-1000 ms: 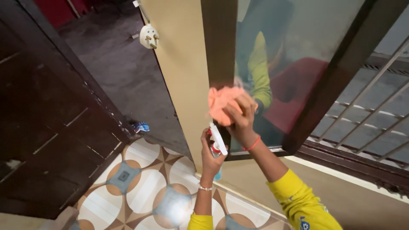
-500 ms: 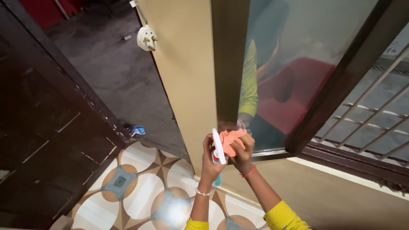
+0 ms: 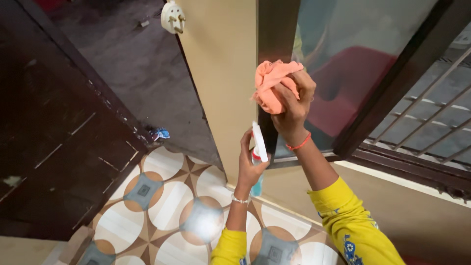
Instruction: The person sprays a glass door with a cleaning solution and wipes it with a cloth. They repeatedly spray and wipe the same area of the glass door throughout the video.
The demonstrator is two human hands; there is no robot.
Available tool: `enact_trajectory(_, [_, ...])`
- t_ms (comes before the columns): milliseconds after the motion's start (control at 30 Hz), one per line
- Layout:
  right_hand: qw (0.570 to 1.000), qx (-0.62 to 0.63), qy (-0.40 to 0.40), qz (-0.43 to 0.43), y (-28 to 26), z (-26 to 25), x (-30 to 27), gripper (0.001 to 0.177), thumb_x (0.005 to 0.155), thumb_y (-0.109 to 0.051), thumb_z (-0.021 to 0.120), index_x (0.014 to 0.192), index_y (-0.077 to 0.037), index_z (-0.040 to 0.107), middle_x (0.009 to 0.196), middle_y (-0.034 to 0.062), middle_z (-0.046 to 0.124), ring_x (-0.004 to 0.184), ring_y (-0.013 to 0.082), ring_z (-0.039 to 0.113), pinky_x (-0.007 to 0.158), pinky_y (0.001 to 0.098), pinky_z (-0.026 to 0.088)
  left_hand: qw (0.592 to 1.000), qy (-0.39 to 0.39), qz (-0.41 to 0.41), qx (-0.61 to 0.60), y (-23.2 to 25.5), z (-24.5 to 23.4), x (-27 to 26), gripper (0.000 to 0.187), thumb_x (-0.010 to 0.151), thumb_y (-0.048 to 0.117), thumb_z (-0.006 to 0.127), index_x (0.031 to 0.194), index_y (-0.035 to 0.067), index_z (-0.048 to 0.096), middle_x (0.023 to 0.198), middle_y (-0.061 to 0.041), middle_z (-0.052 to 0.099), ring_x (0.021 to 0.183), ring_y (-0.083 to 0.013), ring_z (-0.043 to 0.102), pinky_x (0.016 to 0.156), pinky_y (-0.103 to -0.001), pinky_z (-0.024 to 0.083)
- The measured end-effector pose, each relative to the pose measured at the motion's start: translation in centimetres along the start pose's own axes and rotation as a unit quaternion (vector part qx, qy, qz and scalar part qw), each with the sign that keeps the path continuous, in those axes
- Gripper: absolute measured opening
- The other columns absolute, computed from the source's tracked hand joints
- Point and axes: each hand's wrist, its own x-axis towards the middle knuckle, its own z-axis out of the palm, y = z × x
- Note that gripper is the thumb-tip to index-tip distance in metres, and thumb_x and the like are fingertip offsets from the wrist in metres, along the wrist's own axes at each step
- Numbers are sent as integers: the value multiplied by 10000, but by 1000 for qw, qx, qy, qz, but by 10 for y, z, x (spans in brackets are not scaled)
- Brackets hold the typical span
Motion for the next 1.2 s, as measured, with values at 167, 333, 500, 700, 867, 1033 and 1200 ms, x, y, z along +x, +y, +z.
enact_trajectory(167, [996,79,-32,5,21,-1,-68,466,834,-121,967,1146,-44,629,1352,119,510,1279,315,576,1038,445,518,999,-5,-25,-22,3,-1,5,888,786,10,736,1560,70,305,1444,-192,523,1347,-279,528,1126,-400,456])
enact_trajectory(333, [997,32,-62,15,16,-15,-140,434,782,-87,917,1109,-72,633,1297,112,547,1201,340,560,1002,469,504,1000,22,-15,4,4,6,5,861,791,16,715,1548,69,307,1424,-190,548,1348,-289,556,1086,-401,506])
enact_trajectory(500, [998,19,-54,-7,12,-16,-111,447,766,-140,930,1076,-49,621,1267,129,554,1167,339,565,961,468,490,998,47,-8,30,1,14,3,905,780,10,744,1560,67,288,1425,-198,535,1337,-309,550,1085,-405,494])
enact_trajectory(700, [999,26,-17,13,11,0,-23,421,867,-107,927,1200,-70,672,1385,99,496,1307,326,566,1077,442,525,997,56,-10,46,-1,16,0,921,767,15,748,1561,86,288,1444,-195,533,1358,-318,545,1086,-407,489])
enact_trajectory(867, [1000,23,1,-16,18,6,-41,472,799,-161,948,1151,-58,651,1338,120,510,1239,356,571,1029,460,509,997,59,-21,41,-4,16,-2,915,771,16,756,1560,85,297,1440,-197,537,1358,-327,546,1089,-412,486])
enact_trajectory(1033, [999,1,-42,-11,34,-9,-148,390,787,-122,880,1080,-91,624,1261,110,578,1188,340,597,1009,474,487,997,56,-3,46,-9,13,0,900,781,12,742,1561,70,297,1427,-195,541,1349,-313,546,1089,-409,492])
enact_trajectory(1200, [997,-11,-70,23,37,-20,-206,385,759,-96,857,1090,-101,663,1243,120,589,1174,360,594,994,468,465,1000,24,0,9,-3,7,4,878,784,19,711,1553,59,287,1426,-179,539,1326,-290,575,1100,-394,503])
